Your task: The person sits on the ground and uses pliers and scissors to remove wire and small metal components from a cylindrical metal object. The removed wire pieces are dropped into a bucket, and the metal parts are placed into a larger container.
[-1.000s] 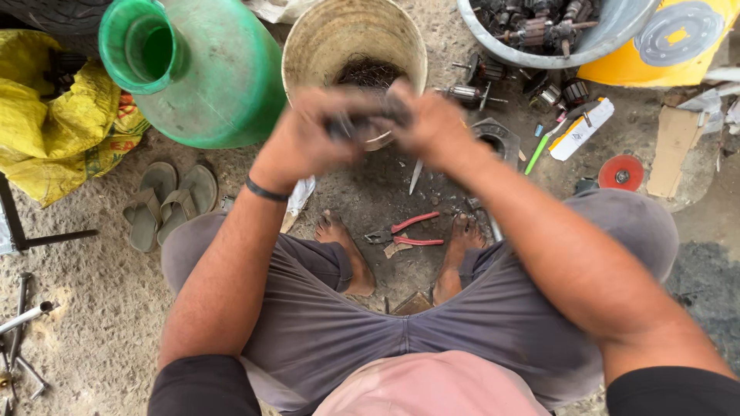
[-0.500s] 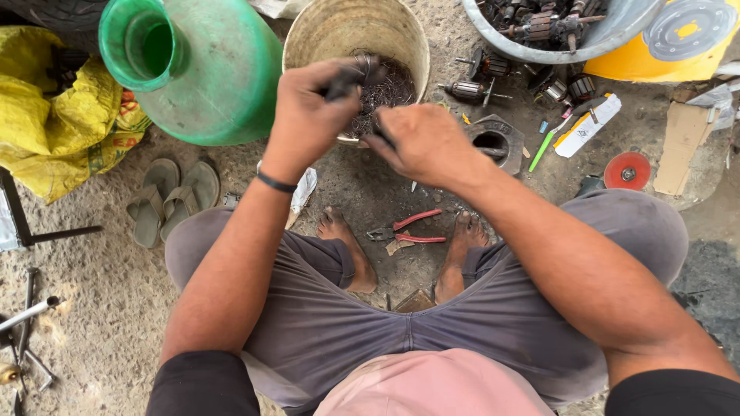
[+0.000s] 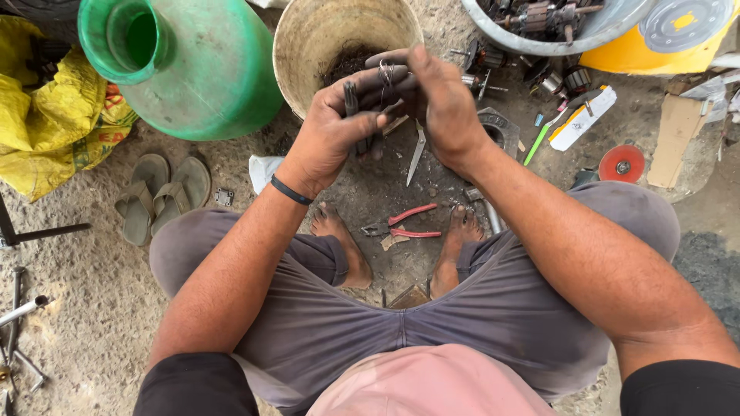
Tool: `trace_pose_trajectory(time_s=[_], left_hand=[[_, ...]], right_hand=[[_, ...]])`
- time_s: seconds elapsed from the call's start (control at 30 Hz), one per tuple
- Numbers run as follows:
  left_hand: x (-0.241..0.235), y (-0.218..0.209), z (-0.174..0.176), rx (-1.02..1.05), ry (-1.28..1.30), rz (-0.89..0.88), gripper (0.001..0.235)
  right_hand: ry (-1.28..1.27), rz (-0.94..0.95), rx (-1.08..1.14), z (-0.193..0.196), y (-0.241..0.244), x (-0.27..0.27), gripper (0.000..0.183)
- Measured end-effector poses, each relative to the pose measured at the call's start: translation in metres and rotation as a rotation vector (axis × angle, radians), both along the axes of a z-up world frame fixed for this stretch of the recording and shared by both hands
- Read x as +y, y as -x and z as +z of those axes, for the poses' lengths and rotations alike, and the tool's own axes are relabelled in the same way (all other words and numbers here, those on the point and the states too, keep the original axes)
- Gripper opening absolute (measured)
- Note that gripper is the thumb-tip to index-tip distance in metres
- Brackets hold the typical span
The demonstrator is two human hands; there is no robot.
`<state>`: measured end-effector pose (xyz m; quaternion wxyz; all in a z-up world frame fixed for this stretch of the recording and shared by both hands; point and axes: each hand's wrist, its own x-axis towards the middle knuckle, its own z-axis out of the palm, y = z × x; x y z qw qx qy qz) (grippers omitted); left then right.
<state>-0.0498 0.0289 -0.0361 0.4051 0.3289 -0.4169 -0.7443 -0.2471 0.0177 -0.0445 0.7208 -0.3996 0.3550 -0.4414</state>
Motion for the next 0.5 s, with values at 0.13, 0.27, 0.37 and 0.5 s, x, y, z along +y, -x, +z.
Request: trace_pose_trajectory(time_s=[0.13, 0.27, 0.37, 0.5], left_hand=[[0.001, -0.008, 0.000, 0.022, 0.030, -0.043, 0.053], [-0.002, -0.009, 0.002, 0.122, 0.065, -0.039, 0.049], [-0.001, -0.004, 0.002, 0.092, 0.031, 0.036, 0.040], [0.001, 0.006, 0.001, 0.037, 0.004, 0.158, 0.034]], right_hand=[[0.429, 0.026, 0.370, 0.001, 0.002, -0.004, 0.035], [0.484, -0.008, 0.404, -0.004, 0.005, -0.012, 0.031], [0.509, -0.010, 0.368, -0.008, 0.006, -0.015, 0.028], [0.241, -0.029, 0.224, -0.011, 0.001, -0.009, 0.030]])
